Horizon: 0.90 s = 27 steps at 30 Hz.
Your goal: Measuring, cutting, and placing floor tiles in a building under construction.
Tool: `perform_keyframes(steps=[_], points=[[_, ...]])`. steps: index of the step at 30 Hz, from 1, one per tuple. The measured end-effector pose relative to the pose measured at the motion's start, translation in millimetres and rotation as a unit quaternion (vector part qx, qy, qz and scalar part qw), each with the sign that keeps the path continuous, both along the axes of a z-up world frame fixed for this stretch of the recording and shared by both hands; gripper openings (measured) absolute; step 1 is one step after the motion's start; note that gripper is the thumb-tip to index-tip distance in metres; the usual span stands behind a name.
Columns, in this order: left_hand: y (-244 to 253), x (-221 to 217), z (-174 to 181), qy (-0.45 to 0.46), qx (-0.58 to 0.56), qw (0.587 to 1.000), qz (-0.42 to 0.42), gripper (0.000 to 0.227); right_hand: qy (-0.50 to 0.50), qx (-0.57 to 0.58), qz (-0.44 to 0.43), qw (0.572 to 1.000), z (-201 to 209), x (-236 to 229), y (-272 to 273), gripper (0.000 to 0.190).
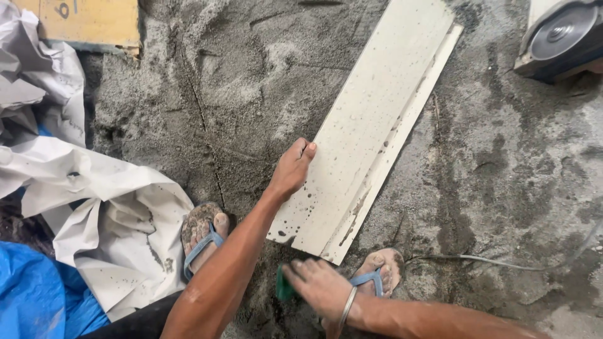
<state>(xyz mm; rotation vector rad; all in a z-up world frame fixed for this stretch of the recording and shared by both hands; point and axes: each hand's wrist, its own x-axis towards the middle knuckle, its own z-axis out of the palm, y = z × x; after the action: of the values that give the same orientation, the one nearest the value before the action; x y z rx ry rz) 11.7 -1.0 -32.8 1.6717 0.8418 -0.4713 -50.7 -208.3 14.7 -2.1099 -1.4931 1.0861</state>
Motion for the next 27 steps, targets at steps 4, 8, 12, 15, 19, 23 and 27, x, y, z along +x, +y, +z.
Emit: perform_keyframes(steps=[4,8,12,15,19,23,27], points=[[2.7,-0.4,2.5,-0.013,0.002,1.000,-0.004,0.041,0.125,-0.021,0.005,0.992,18.8,16.8,-3.6,0.043],[5.4,-3.7,-9.4,-0.072,-0.014,0.997,0.010,0.040,0.056,0.001,-0.230,0.972,43.1,136.1,-5.6,0.065],[4.0,-3.4,-3.5,-0.058,-0.017,0.998,-0.009,0.039,0.067,-0.003,-0.420,0.905,69.2,290.4,15.1,0.064],[1.9,-1.8,7.5,-0.026,-0.035,0.999,0.003,0.040,-0.108,0.007,-0.480,0.871,14.2,390.4,4.5,0.075],[-2.1,2.4,13.3,0.013,-0.077,0.997,0.020,0.047,-0.232,0.128,-0.418,0.869,-67.3,489.7,-8.5,0.081],[-0.6,-7.3,3.6,-0.016,-0.145,0.989,0.034,0.069,-0.222,0.115,-0.358,0.900,-80.5,482.8,18.3,0.080],[4.1,-7.0,-3.3,0.020,-0.143,0.988,0.048,0.085,-0.190,0.108,-0.255,0.942,-54.8,387.5,52.4,0.063]])
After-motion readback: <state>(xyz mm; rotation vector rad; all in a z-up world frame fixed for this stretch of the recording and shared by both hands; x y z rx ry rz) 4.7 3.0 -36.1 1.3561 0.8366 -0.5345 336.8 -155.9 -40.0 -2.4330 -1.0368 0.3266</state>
